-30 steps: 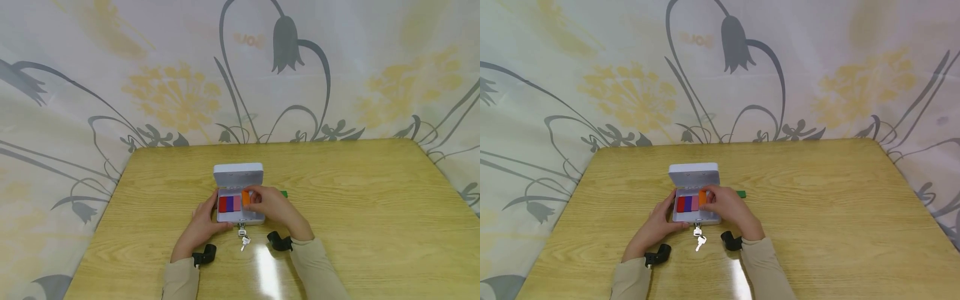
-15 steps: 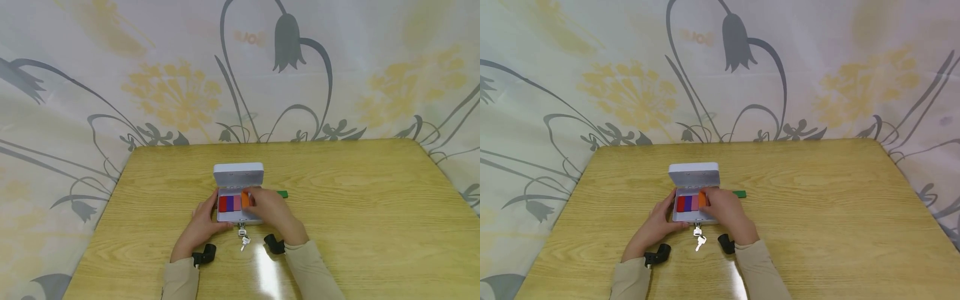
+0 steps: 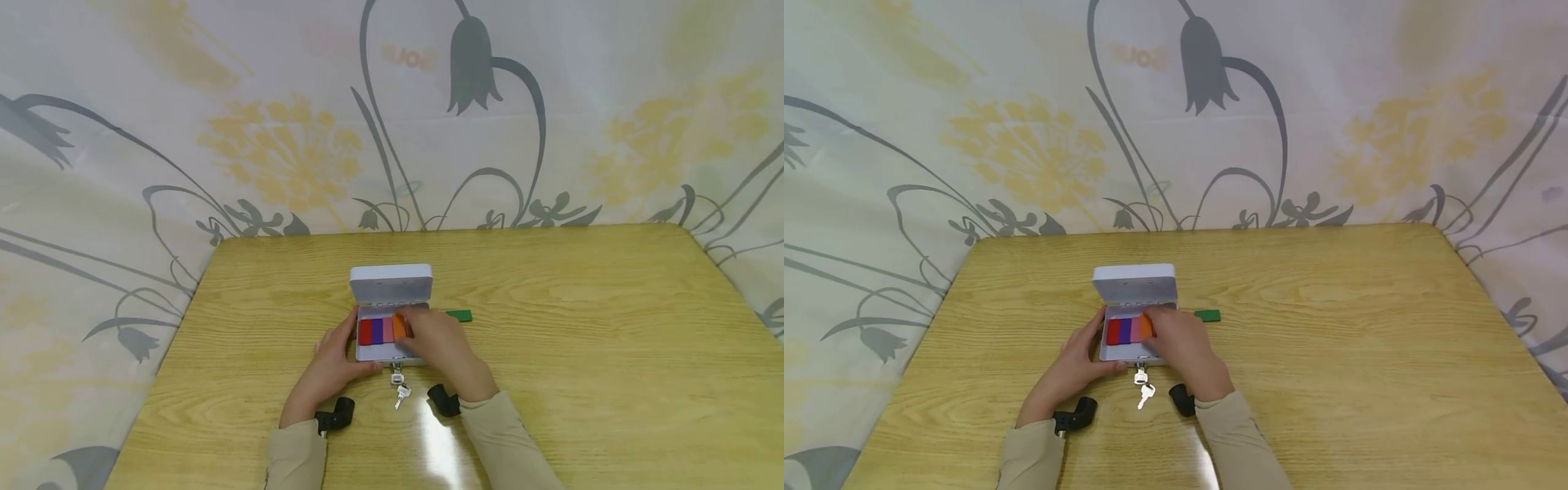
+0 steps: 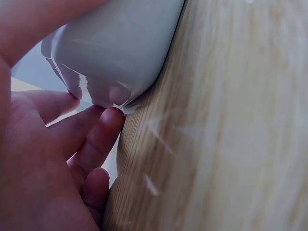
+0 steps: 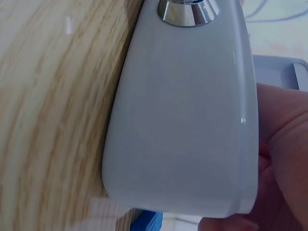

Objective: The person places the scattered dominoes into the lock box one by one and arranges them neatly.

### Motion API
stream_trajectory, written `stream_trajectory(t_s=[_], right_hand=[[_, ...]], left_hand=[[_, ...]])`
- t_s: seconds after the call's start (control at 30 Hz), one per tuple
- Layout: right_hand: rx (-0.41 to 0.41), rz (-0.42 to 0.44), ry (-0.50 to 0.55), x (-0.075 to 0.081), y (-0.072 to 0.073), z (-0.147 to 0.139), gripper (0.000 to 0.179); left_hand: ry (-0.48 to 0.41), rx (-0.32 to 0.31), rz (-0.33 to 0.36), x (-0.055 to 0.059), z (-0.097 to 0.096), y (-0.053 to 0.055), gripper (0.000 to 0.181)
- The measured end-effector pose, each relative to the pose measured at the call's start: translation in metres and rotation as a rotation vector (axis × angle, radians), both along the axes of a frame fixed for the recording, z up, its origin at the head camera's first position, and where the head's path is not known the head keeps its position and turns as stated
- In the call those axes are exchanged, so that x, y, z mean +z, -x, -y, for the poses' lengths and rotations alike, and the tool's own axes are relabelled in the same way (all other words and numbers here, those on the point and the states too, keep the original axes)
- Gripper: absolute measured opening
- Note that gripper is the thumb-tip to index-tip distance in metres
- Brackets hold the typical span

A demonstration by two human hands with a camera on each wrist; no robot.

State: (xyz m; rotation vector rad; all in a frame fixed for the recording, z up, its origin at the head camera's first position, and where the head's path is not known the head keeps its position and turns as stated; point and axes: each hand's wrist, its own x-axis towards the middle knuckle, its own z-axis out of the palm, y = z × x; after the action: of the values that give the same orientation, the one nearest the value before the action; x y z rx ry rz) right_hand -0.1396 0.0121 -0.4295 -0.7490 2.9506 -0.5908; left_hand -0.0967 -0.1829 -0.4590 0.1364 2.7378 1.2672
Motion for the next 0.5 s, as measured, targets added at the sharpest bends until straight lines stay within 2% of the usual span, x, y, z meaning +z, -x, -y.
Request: stream_trajectory(t_s=[0.17,0.5], right_hand=[[-0.017,-0.034,-0.01,-0.0004,-0.0016,0.001,0.039],[-0.028,-0.031,-0.022,0.0017,-0.004,0.0038,0.036]], left_hand=[[-0.003,-0.005,-0.003,0.0019,-0.0005,-0.0007,0.103],[-0.002,0.004,-0.003,0.0027,-0.0012,-0.0009,0.104]])
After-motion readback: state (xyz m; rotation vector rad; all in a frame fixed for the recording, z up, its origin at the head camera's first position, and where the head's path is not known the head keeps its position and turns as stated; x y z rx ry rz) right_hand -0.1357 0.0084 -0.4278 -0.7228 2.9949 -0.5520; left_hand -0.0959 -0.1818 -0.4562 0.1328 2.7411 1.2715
